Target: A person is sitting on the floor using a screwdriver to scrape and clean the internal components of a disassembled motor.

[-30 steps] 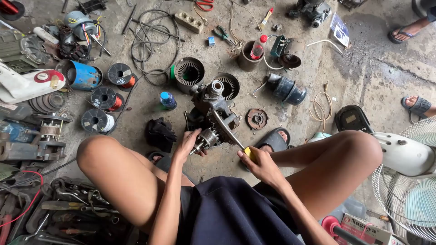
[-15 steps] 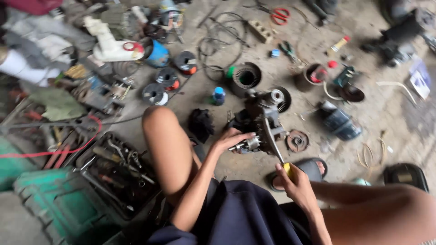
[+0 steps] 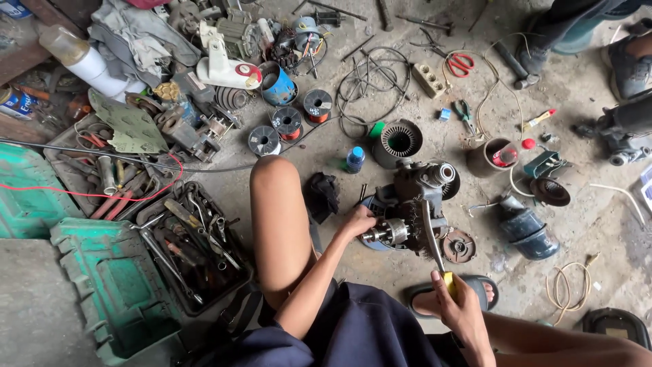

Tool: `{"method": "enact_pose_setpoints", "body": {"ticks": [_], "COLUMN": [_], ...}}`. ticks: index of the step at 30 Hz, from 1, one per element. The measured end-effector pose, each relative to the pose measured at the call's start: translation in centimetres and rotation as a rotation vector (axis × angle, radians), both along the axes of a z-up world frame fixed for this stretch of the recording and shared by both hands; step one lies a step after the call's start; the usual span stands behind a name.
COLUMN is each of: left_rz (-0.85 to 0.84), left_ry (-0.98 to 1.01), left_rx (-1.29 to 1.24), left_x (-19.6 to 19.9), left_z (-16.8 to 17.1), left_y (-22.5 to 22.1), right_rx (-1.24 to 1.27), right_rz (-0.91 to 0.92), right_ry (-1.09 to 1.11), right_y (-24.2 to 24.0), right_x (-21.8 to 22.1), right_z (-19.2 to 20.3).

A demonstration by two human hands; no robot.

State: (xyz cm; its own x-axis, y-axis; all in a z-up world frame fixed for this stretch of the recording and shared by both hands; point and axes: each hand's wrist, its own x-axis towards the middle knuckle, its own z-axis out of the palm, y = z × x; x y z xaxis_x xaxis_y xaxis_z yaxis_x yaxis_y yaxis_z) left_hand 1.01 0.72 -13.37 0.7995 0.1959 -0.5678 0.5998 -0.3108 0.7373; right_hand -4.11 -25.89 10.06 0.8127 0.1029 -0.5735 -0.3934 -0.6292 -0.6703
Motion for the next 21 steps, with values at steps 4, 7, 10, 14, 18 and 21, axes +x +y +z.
{"method": "enact_pose_setpoints", "body": {"ticks": [4, 7, 10, 14, 18, 21], "left_rz": [-0.022, 0.036, 0.101, 0.161, 0.209, 0.196], "left_ry": [-0.077, -0.135, -0.234, -0.381, -0.506, -0.489], "left_rx": [0.119, 0.173, 0.112, 0.019, -0.295, -0.177], "left_x": [0.3, 0.3, 0.2, -0.4, -1.0, -0.9], "left_z": [3.5, 3.2, 2.5, 5.1, 5.8, 5.6], "left_y": [0.1, 0.2, 0.1, 0.1, 0.3, 0.0], "right_rx": [-0.021, -0.023, -0.024, 0.015, 0.001, 0.018], "right_rz": [0.028, 0.032, 0.064, 0.054, 0.050, 0.039], "right_ry": [-0.033, -0.028, -0.055, -0.028, -0.014, 0.001], "right_y": [-0.4, -0.2, 0.0, 0.3, 0.6, 0.7], "right_x": [0.2, 0.0, -0.1, -0.3, -0.5, -0.6], "right_z": [-1.0, -0.7, -0.2, 0.7, 1.2, 2.0]}}
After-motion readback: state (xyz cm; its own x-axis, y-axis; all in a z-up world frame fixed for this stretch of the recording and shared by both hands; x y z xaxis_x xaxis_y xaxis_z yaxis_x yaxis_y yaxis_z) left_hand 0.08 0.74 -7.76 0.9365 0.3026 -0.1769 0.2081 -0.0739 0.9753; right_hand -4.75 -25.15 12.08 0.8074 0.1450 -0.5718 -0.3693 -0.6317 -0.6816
